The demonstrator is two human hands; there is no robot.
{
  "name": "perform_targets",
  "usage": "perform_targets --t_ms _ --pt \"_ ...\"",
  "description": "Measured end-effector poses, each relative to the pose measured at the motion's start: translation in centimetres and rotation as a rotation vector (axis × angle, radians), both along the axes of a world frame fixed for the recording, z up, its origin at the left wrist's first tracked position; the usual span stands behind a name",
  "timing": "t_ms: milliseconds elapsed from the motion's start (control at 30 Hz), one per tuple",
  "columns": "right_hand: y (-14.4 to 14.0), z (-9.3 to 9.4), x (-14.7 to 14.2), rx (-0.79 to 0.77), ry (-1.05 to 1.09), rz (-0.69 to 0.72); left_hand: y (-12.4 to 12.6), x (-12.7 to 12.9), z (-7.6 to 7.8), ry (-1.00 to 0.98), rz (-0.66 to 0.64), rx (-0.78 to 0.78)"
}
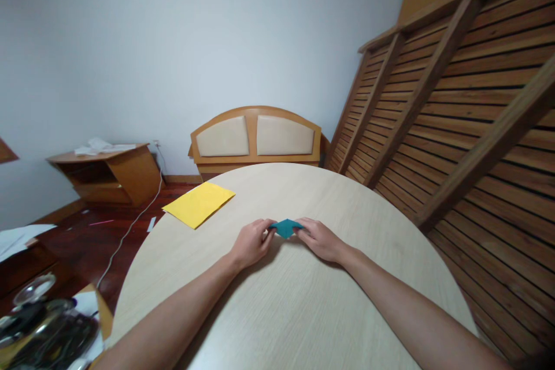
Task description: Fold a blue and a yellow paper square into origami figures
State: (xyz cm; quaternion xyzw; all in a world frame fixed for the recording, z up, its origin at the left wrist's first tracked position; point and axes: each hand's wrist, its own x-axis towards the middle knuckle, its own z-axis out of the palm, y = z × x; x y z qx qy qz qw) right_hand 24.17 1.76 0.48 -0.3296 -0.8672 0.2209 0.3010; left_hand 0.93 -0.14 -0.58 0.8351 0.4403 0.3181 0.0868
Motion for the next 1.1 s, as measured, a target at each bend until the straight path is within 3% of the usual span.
perform_targets --t_ms 233,600,833,1100 --pt "-0.27 0.39 0.16 -0.102 0.106 -0.022 -0.17 0.30 0.47 -0.184 -0.023 -0.144" --pt "0.08 -0.11 0.03 -0.222 0.318 0.013 0.14 0.04 -0.06 -0.427 -0.224 -0.281" --pt "0.53 -0.41 0.26 -0.304 0.352 0.064 -0.02 -0.33 0.19 -0.410 -0.225 -0.317" --pt "0.06 -0.03 0.21 -0.259 0.312 0.051 -0.48 0.01 0.80 -0.379 -0.210 -0.316"
